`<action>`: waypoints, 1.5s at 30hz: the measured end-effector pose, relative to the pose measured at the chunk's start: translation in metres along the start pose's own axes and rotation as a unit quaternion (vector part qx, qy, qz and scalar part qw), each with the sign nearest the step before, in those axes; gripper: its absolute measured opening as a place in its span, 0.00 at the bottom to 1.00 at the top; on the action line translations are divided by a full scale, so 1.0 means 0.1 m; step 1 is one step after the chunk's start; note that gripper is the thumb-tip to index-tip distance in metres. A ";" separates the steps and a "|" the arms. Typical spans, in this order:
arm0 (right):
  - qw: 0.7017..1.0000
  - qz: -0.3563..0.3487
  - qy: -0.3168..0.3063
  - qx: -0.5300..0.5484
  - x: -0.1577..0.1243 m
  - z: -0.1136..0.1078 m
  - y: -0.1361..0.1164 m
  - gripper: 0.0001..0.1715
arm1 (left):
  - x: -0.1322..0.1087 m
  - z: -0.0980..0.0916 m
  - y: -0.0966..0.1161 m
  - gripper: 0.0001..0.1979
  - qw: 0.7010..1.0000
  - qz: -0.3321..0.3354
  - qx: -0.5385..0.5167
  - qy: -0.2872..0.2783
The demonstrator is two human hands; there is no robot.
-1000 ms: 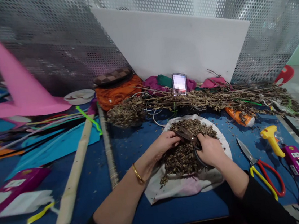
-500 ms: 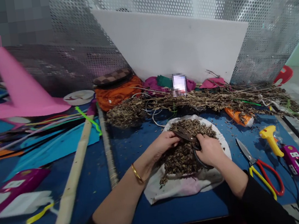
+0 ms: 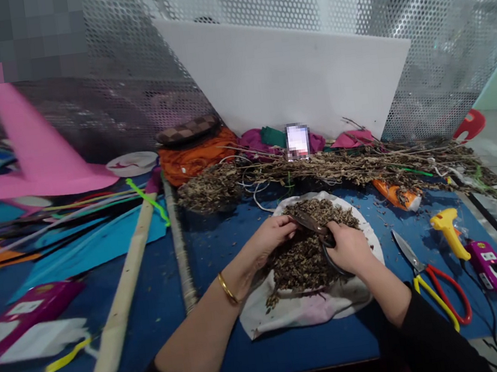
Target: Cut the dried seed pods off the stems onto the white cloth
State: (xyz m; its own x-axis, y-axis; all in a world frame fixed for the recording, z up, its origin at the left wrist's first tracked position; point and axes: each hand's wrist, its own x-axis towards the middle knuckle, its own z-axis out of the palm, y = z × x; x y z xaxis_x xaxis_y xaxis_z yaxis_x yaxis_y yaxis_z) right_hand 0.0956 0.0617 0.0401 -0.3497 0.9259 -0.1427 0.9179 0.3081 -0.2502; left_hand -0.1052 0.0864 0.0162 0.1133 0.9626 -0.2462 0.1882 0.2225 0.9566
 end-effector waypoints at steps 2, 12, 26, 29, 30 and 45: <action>1.000 0.002 0.006 0.013 -0.01 0.00 0.00 0.21 | -0.01 0.00 0.03 0.10 1.000 0.001 -0.015 0.016; 1.000 0.013 -0.001 0.017 -0.01 -0.03 0.00 0.21 | -0.06 0.00 0.08 0.10 0.999 0.016 -0.016 0.027; 1.000 0.000 -0.026 -0.005 -0.02 -0.06 -0.04 0.14 | -0.05 0.03 0.05 0.12 0.999 -0.051 -0.009 0.008; 1.000 -0.007 -0.017 0.002 -0.02 -0.05 -0.02 0.14 | -0.05 0.01 0.04 0.14 0.998 -0.044 0.041 0.014; 1.000 -0.007 -0.012 0.005 -0.02 -0.05 -0.02 0.14 | -0.05 0.01 0.03 0.15 0.998 -0.035 0.058 0.014; 1.000 0.001 -0.008 -0.005 -0.02 -0.04 -0.01 0.14 | -0.06 0.02 0.04 0.14 0.998 0.030 0.037 -0.035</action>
State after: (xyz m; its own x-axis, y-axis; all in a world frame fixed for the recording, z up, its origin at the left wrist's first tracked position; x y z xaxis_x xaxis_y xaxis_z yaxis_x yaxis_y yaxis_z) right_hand 0.0957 0.0600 0.0443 -0.3510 0.9227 -0.1591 0.9202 0.3085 -0.2409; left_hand -0.1034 0.0808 0.0211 0.1931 0.9602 -0.2016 0.2509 0.1503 0.9563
